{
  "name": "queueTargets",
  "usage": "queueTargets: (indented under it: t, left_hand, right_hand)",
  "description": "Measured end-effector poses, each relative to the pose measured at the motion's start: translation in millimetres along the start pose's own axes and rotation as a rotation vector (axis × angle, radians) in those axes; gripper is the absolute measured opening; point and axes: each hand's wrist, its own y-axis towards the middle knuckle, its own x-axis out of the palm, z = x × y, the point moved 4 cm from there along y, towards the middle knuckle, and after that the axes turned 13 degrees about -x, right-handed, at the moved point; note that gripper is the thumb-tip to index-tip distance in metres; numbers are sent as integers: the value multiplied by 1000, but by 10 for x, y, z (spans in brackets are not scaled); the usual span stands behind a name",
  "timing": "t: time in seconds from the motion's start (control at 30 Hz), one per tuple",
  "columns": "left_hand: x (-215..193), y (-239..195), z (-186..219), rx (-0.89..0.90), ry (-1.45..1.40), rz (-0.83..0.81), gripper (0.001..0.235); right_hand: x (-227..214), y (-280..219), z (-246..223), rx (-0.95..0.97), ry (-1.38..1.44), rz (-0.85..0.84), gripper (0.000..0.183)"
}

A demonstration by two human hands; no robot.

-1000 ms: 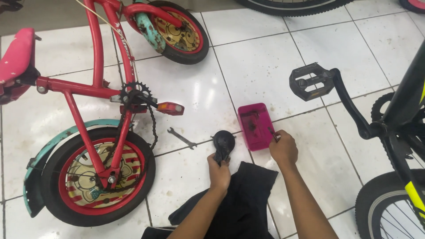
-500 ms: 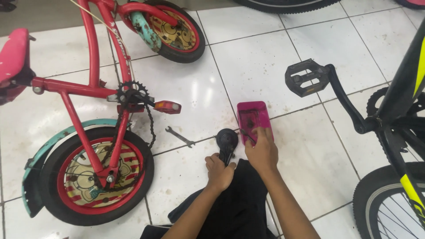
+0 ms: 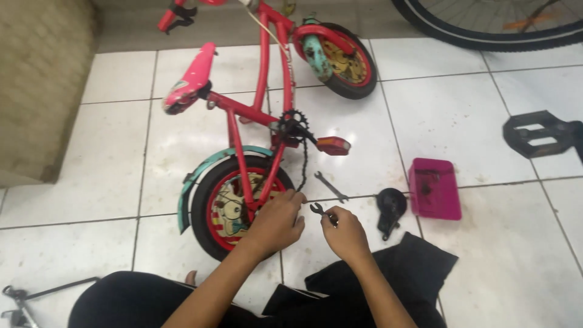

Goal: The person sits on the floor and uses a wrench to tighten the axle nut on the rear wheel of a red children's bicycle. They then remove the chain guard and place it in a pink container before re-securing the wheel.

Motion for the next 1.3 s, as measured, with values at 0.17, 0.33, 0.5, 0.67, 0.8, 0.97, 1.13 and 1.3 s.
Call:
queueTargets:
  t: [0.17, 0.33, 0.5, 0.67, 0.8, 0.97, 1.13, 1.3]
  left_hand:
    - [-537, -260, -631, -49, 304, 226, 34]
    - [-422, -300, -1160, 83, 250, 590, 33]
    - [-326, -64, -1266, -6, 351, 425, 33]
    - [-333, 6, -1280, -38, 366, 396, 22]
    - [-311, -6, -1281, -31, 409, 423, 23]
    - [-337, 8, -1278, -34, 378, 390, 20]
    - [-340, 19, -1256, -23, 394, 364, 20]
    - [-385, 10, -1213, -62, 372, 268, 15]
  right_hand:
    - [619, -70, -628, -79, 300, 33, 29]
    - [1139, -234, -900, -36, 603, 108, 19]
    - [1391, -374, -928, 60, 640, 279, 23]
    - [1555, -392, -984, 71, 573, 322, 24]
    - [1678, -430, -1000, 114, 573, 307, 27]
    - [1731, -382, -1094, 102, 645, 347, 31]
    - [1762, -364, -1222, 48, 743, 374, 22]
    - [1730, -370, -1323, 44, 596, 390, 26]
